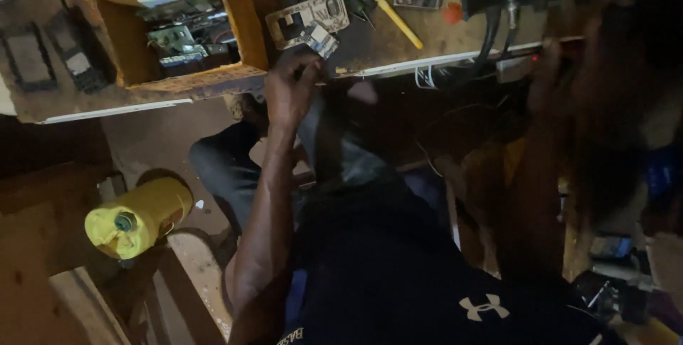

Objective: Repairing a small electronic device, likely a mobile phone, using a soldering iron and other manual tools on a workbench.

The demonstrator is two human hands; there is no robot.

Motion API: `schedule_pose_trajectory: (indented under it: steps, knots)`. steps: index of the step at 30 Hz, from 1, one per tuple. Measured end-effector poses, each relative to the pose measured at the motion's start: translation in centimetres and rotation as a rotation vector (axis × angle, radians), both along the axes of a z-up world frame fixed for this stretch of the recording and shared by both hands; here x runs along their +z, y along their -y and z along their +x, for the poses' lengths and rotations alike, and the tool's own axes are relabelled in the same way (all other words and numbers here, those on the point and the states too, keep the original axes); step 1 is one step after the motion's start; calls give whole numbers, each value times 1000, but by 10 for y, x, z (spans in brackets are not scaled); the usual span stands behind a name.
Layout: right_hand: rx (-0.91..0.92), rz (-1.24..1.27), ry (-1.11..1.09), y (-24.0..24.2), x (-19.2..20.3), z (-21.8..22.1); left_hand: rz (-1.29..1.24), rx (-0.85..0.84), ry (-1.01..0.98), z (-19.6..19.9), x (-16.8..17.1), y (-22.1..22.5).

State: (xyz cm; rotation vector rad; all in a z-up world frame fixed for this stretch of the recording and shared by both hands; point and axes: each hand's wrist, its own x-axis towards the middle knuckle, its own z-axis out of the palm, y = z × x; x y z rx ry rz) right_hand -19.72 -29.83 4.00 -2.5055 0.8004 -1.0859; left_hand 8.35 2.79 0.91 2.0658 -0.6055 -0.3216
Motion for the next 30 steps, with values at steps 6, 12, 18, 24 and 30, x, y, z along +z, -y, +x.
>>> schedule_pose_trajectory:
  steps: [6,12,18,24,30]
  knots:
    - [-70,-245,-260,40,25,16,26,44,-146,-2,2,0]
    - [-2,-245,-100,51,23,33,-43,44,-159,-3,0,1]
    - [3,-352,75,60,-7,27,-67,36,-64,-3,9,3]
    - [-262,-95,215,-67,49,20,1,52,-89,-2,1,2]
    - [360,831,493,-127,-3,15,-134,11,-60,2,-16,-6]
